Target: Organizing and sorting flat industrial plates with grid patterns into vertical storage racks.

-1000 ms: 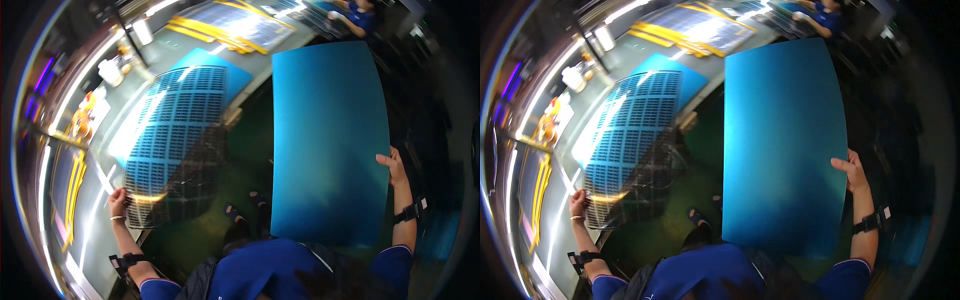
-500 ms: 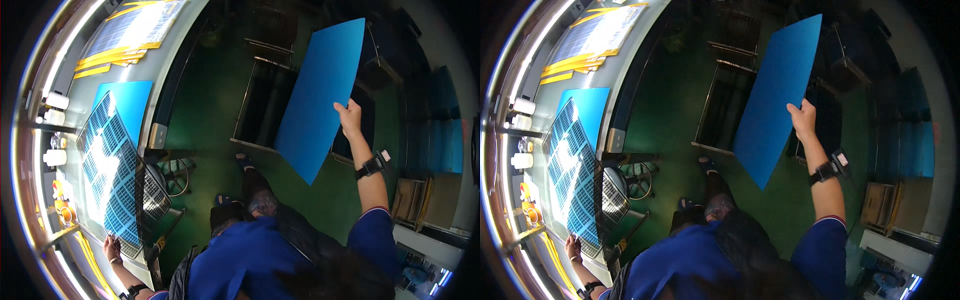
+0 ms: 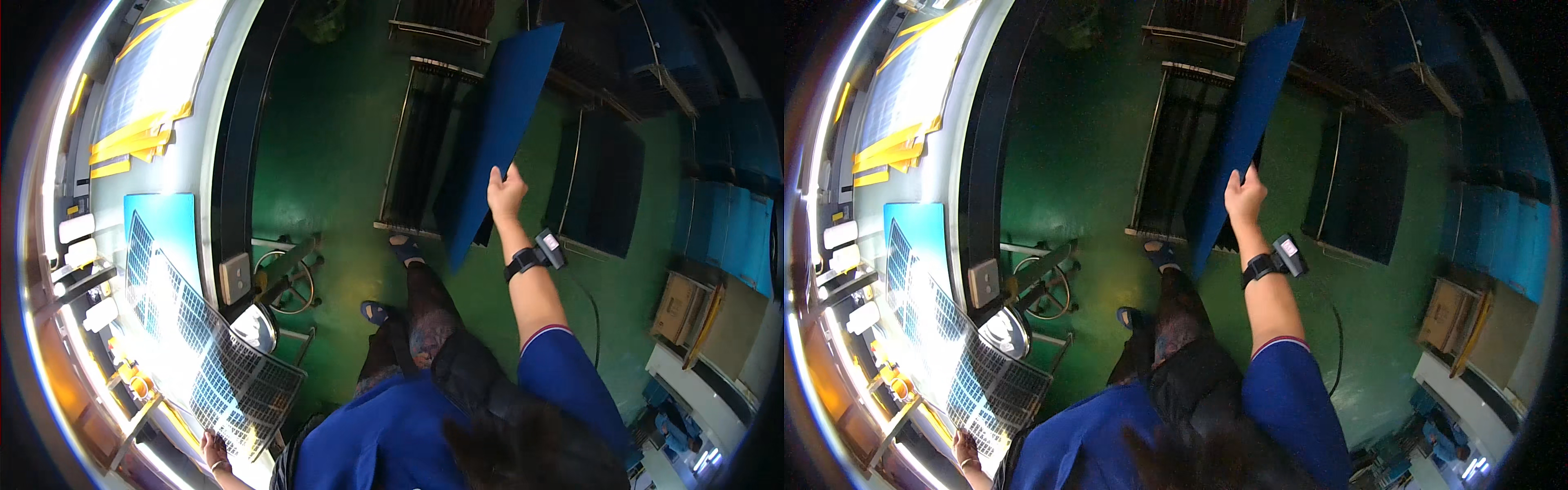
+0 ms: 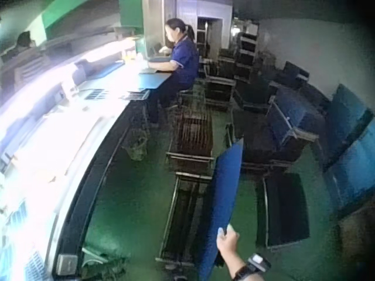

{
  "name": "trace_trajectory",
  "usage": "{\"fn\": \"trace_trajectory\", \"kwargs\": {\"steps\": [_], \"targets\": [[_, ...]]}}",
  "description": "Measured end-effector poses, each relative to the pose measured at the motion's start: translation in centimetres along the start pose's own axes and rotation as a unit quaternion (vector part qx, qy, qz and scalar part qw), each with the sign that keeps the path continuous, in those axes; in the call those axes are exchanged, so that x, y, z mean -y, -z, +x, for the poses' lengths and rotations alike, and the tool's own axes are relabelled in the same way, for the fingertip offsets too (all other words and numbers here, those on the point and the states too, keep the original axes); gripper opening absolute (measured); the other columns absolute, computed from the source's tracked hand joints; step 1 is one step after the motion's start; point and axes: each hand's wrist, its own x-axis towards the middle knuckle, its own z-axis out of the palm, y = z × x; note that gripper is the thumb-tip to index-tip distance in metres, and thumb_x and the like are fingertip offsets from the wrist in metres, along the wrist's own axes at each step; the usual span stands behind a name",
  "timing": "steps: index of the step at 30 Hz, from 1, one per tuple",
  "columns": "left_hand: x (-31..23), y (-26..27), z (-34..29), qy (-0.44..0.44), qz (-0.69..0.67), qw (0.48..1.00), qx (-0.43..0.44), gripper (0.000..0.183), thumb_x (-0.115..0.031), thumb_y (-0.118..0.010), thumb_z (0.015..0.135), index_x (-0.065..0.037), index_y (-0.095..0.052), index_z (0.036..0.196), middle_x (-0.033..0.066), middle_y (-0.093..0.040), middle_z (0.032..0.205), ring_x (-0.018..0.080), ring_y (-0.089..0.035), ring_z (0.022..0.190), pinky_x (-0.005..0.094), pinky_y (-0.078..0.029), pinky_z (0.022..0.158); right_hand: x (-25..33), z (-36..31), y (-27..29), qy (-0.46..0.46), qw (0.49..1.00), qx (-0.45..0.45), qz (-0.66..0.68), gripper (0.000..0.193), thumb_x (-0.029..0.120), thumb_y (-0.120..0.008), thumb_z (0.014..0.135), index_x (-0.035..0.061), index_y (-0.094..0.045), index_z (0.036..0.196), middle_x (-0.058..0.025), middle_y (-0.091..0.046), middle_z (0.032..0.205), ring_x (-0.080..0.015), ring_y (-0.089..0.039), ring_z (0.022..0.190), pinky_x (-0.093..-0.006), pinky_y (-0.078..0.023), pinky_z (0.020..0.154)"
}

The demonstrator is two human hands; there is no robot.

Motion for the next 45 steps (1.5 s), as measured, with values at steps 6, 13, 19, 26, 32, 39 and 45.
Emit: {"fn": "trace_trajectory", "kwargs": {"steps": [6, 13, 19, 26, 32, 39, 45], "targets": [[-2.2, 1.2, -1.4, 0.042, 0.055, 0.996, 0.056, 0.031, -0.016, -0.047, 0.091, -0.002, -0.040, 0.119, 0.0107, -0.037, 0.116, 0.0236, -0.038, 0.102, 0.0391, -0.033, 0.083, -2.7, -2.6, -3.7, -0.023, 0.999, 0.028, 0.016, 0.036, 0.005, -0.054, 0.082, 0.0037, -0.053, 0.118, -0.0215, -0.064, 0.092, -0.0368, -0.062, 0.084, -0.0379, -0.050, 0.070], [1.6, 14.7, 4.9, 0.276, -0.799, 0.534, -0.002, 0.054, -0.028, -0.024, 0.095, -0.014, -0.012, 0.145, -0.0017, -0.007, 0.152, 0.0307, -0.003, 0.138, 0.0539, -0.003, 0.110, -3.4, -2.8, -7.5, -0.074, 0.993, 0.082, 0.028, 0.041, 0.006, -0.055, 0.080, 0.0042, -0.052, 0.121, -0.0245, -0.063, 0.087, -0.0391, -0.061, 0.080, -0.0418, -0.050, 0.067], [1.1, 3.8, 3.4, 0.130, 0.032, 0.990, 0.053, 0.053, -0.023, -0.027, 0.094, -0.014, -0.014, 0.144, 0.0021, -0.015, 0.150, 0.0314, -0.005, 0.138, 0.0537, -0.003, 0.110, -4.1, 0.2, -7.2, -0.064, 0.994, 0.082, -0.037, 0.044, 0.004, -0.053, 0.079, 0.0041, -0.050, 0.123, -0.0257, -0.062, 0.084, -0.0396, -0.061, 0.079, -0.0452, -0.049, 0.069], [-3.0, 2.9, -4.4, -0.057, 0.291, 0.955, -0.031, 0.046, -0.038, -0.035, 0.096, -0.003, -0.047, 0.122, 0.0208, -0.055, 0.108, 0.0324, -0.056, 0.095, 0.0390, -0.049, 0.075, -2.3, 0.9, -9.6, -0.118, 0.984, 0.132, -0.035, 0.043, 0.005, -0.053, 0.079, 0.0040, -0.051, 0.122, -0.0268, -0.062, 0.082, -0.0410, -0.061, 0.079, -0.0449, -0.049, 0.070], [-4.5, 5.7, -8.3, -0.146, 0.386, 0.902, -0.128, 0.036, -0.038, -0.039, 0.095, -0.005, -0.051, 0.103, 0.0158, -0.056, 0.094, 0.0251, -0.055, 0.078, 0.0327, -0.046, 0.063, -1.7, 0.6, -9.6, -0.116, 0.976, 0.138, -0.118, 0.045, 0.005, -0.056, 0.076, -0.0020, -0.051, 0.121, -0.0289, -0.061, 0.084, -0.0412, -0.061, 0.082, -0.0451, -0.049, 0.075], [-2.7, 10.6, -11.8, -0.329, 0.568, 0.658, -0.368, 0.036, -0.039, -0.043, 0.093, -0.008, -0.055, 0.080, 0.0101, -0.057, 0.078, 0.0167, -0.053, 0.060, 0.0254, -0.043, 0.048, -3.6, 4.3, -9.7, -0.211, 0.910, 0.322, -0.153, 0.066, 0.027, -0.055, 0.085, 0.0042, -0.024, 0.140, -0.0318, -0.051, 0.116, -0.0420, -0.052, 0.107, -0.0455, -0.042, 0.091], [1.6, 0.2, -11.1, -0.586, 0.487, 0.568, -0.312, 0.019, -0.019, -0.048, 0.088, -0.003, -0.059, 0.085, 0.0100, -0.061, 0.083, 0.0174, -0.058, 0.065, 0.0263, -0.046, 0.054, 3.9, 0.0, -8.8, -0.076, 0.979, 0.185, -0.039, 0.055, 0.032, -0.054, 0.086, -0.0030, -0.041, 0.126, -0.0270, -0.047, 0.124, -0.0359, -0.049, 0.112, -0.0406, -0.040, 0.093]]}}
